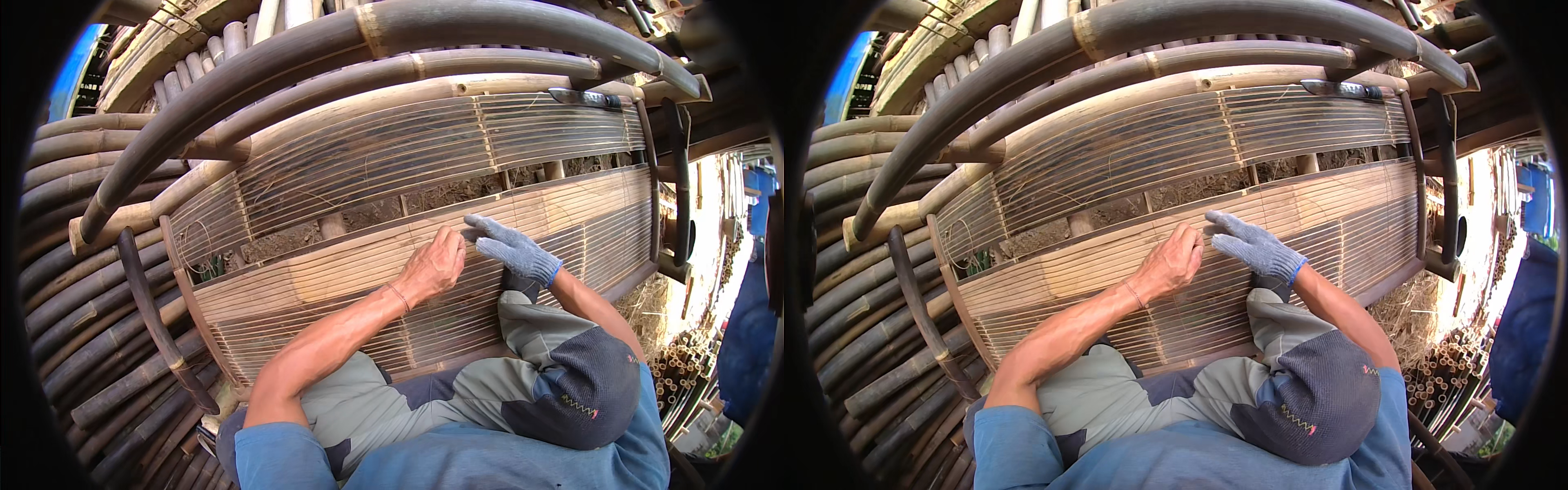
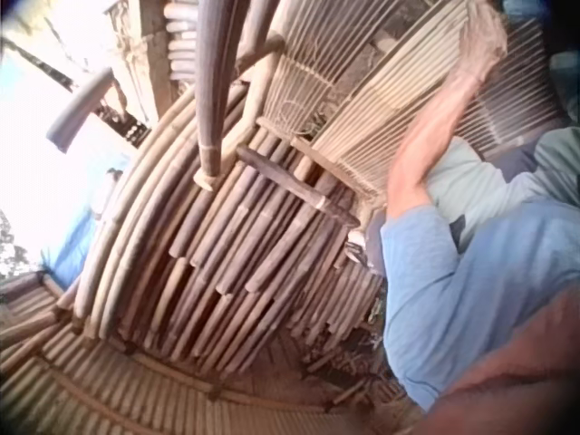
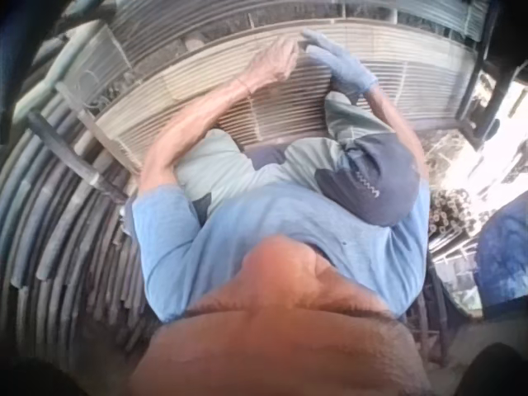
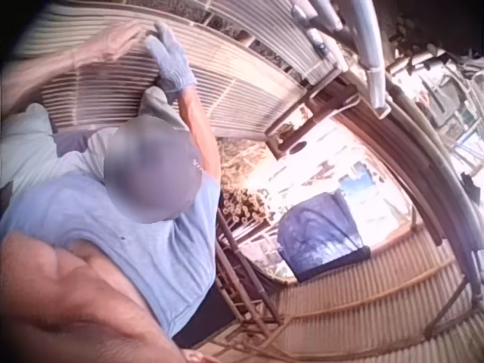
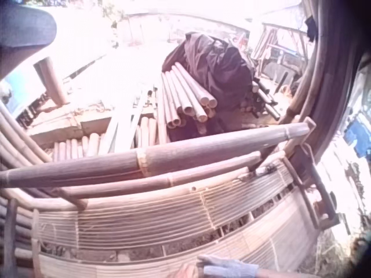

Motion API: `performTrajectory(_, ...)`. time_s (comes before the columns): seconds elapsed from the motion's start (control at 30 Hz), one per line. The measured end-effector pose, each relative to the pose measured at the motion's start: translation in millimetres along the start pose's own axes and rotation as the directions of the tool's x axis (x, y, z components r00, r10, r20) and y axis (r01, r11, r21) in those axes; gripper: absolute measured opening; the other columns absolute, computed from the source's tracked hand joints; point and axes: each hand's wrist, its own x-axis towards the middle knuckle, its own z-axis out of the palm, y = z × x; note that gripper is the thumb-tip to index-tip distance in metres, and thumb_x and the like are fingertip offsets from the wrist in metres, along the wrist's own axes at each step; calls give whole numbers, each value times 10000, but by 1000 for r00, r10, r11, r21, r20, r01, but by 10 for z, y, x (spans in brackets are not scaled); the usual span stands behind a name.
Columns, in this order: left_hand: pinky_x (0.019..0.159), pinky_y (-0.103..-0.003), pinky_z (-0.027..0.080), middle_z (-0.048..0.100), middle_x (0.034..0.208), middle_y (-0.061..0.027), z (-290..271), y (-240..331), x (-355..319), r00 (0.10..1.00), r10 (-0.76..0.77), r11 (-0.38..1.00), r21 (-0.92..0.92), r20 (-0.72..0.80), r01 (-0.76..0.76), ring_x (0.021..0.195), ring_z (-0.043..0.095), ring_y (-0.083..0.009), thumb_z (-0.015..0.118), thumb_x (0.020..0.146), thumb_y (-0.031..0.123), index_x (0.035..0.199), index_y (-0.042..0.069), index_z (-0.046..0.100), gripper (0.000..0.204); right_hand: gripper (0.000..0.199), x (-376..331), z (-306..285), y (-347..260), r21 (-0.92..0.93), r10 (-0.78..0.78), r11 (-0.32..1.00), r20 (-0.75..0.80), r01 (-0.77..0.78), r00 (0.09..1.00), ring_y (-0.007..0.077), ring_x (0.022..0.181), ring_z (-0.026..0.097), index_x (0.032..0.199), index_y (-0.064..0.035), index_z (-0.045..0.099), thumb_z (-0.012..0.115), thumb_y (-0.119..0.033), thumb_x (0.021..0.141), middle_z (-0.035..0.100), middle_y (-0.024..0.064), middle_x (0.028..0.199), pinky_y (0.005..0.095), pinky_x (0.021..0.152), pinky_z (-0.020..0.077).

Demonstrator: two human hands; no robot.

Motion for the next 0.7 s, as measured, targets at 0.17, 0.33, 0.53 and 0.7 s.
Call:
performTrajectory(0.17,742,-437,488,517,1001,-164,-100,-37,-6,959,220,971,-58,-178,-233,858,582,-345,604,907,45,1034,17,518,156,361,-122,147,-489,160,409,869,305,-469,860,135,675,617,1053,-42,673,657,-390,960,638,55,824,309,588,547)
performTrajectory(0.33,829,-399,485,539,1015,-154,-131,-83,62,850,360,932,179,-385,-314,912,581,-309,629,928,169,1128,41,533,256,288,-707,-241,-1603,32,259,964,-341,-265,904,94,516,588,971,-14,702,631,-293,953,461,-30,608,245,475,508)
performTrajectory(0.53,773,-404,518,605,874,-71,327,245,169,889,372,927,64,-268,-369,872,614,-271,632,932,259,894,70,633,192,293,-2072,-1337,-1252,-351,210,713,-719,-606,663,99,625,605,866,-42,693,656,-328,920,608,24,759,272,488,549)
performTrajectory(0.7,760,-395,525,586,874,-66,638,572,-3,879,475,878,84,-36,-471,871,608,-257,624,934,258,844,83,643,197,314,-2571,-1657,-232,-534,76,42,-841,-845,535,333,927,653,1043,-98,722,694,-345,852,676,117,1004,450,842,536)
